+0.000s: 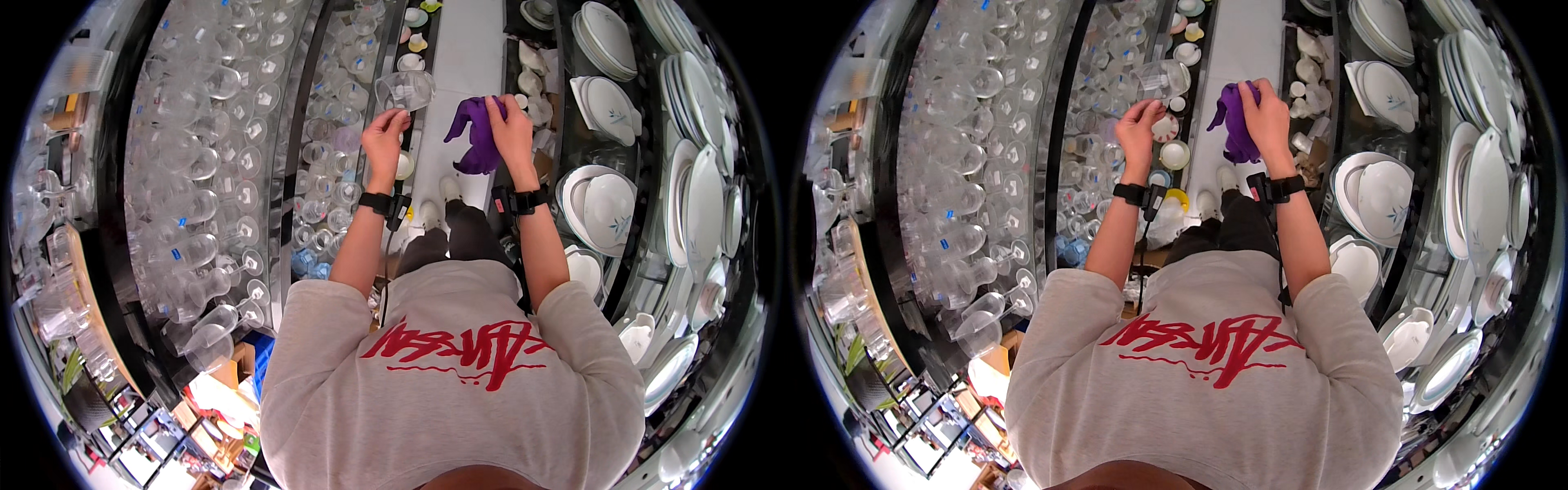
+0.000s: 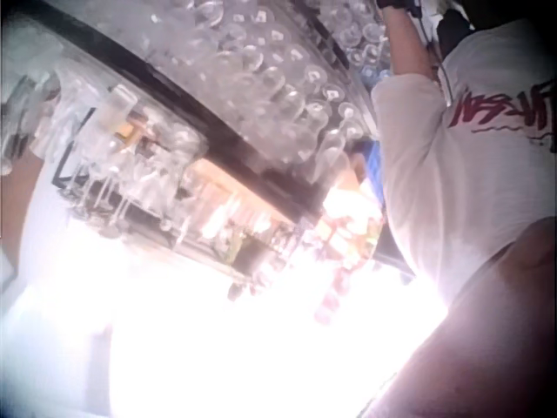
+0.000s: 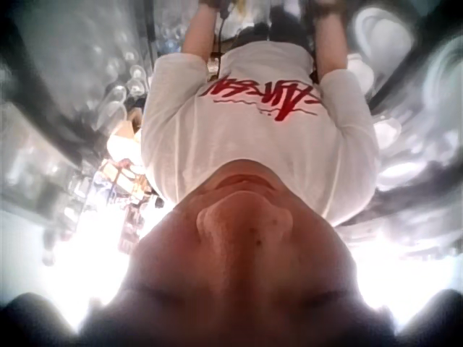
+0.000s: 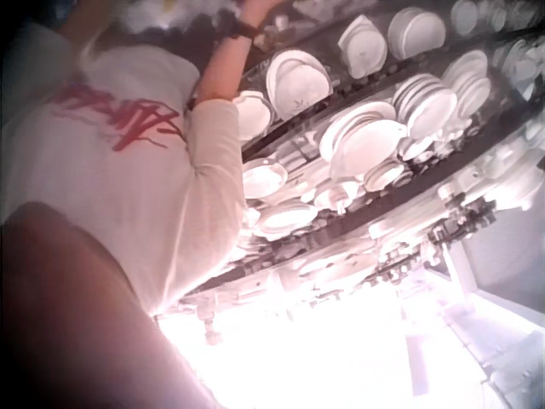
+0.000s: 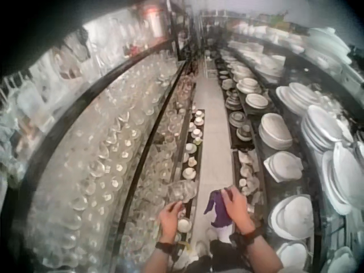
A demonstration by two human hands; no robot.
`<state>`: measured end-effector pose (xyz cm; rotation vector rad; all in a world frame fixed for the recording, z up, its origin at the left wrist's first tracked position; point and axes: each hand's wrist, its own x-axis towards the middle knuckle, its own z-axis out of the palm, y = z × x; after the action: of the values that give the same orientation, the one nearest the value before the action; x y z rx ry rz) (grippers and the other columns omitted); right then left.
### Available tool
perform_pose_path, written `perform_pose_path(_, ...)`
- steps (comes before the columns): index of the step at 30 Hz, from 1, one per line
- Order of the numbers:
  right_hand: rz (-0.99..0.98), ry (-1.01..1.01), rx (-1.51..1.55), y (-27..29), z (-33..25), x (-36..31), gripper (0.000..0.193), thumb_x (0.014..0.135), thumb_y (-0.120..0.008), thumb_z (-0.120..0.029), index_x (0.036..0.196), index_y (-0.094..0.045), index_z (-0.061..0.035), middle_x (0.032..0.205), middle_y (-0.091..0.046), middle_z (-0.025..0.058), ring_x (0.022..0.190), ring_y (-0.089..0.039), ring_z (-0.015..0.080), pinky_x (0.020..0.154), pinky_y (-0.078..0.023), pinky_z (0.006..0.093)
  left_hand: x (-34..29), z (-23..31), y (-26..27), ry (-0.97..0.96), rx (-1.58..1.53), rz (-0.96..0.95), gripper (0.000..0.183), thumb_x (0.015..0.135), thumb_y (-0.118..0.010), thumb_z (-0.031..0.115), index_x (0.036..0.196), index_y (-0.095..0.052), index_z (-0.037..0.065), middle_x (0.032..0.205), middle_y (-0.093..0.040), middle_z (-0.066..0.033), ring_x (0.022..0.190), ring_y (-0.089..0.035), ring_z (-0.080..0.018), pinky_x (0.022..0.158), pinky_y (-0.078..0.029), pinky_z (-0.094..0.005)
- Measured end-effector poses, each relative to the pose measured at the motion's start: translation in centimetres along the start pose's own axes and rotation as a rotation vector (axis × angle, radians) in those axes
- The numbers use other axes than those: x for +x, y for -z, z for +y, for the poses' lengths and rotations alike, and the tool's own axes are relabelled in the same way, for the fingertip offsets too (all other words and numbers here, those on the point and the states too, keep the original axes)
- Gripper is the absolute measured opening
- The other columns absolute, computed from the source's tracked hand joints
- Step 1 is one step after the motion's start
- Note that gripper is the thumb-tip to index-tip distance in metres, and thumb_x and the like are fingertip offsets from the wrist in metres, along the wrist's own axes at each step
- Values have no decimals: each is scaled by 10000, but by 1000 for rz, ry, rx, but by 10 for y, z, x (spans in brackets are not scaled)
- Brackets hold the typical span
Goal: The person repeatedly picks up clear plastic glasses from a shelf, wipes each one with a purple cloth, and returns it to the shelf. The sequence continues with multiple glasses handled one at a time in a consistent pick-wipe-place pattern.
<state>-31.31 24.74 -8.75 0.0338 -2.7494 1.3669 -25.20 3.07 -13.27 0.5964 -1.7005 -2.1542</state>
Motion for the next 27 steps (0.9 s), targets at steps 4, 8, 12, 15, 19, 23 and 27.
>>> perform_pose_path(4, 181, -23, 210, 29, -51, -5, 288, 911, -595, -304, 1007, -597, -33, 784, -659, 175, 703, -636, 349, 637, -495, 385, -1, 24, -15, -90, 111, -93, 142, 867, -643, 48, 956, -668, -60, 859, -684, -88, 775, -661, -142, 725, -542, -258)
perform_pose_path(8, 249, 339, 186, 23, -82, -21, 257, 881, -629, -240, 1049, -602, -48, 1009, -656, 130, 986, -605, 329, 836, -476, 382, -13, 54, -36, -97, 96, -195, 143, 864, -643, 44, 956, -669, -63, 848, -682, -87, 758, -663, -143, 715, -544, -255)
perform_pose_path(12, 266, 729, -51, 7, -85, -14, 239, 870, -614, -220, 1049, -616, -62, 1239, -568, 144, 1222, -465, 352, 1008, -371, 434, -25, 82, -48, -132, 211, -305, 157, 869, -632, 35, 975, -661, -77, 844, -682, -83, 741, -668, -145, 685, -545, -248)
perform_pose_path(15, 238, 607, 177, 14, -83, -3, 274, 894, -594, -243, 1095, -621, -60, 1229, -578, 146, 1145, -537, 323, 969, -412, 405, -28, 92, -42, -268, 265, -346, 136, 819, -672, 56, 915, -690, -38, 753, -681, -73, 660, -639, -106, 618, -504, -227)
perform_pose_path(19, -26, 111, 537, 29, -72, 17, 344, 918, -583, -293, 1159, -604, -48, 1141, -633, 96, 955, -626, 180, 834, -496, 315, -38, 110, -43, -424, 416, -419, 141, 763, -729, 85, 873, -708, 0, 699, -666, -77, 613, -611, -94, 562, -468, -235)
perform_pose_path(23, -447, -343, 1247, 46, -57, 21, 349, 937, -554, -289, 1179, -583, -40, 1078, -655, 87, 951, -629, 178, 833, -524, 322, -39, 121, -44, -498, 487, -544, 122, 788, -704, 48, 893, -706, -13, 763, -683, -74, 670, -637, -104, 601, -497, -229)
perform_pose_path(27, -641, -546, 1768, 43, -36, 9, 348, 952, -509, -312, 1167, -593, -51, 1111, -650, 102, 975, -638, 226, 877, -526, 368, -32, 128, -49, -321, 366, -699, 108, 829, -660, 19, 918, -691, -34, 805, -690, -72, 725, -662, -123, 667, -528, -231)
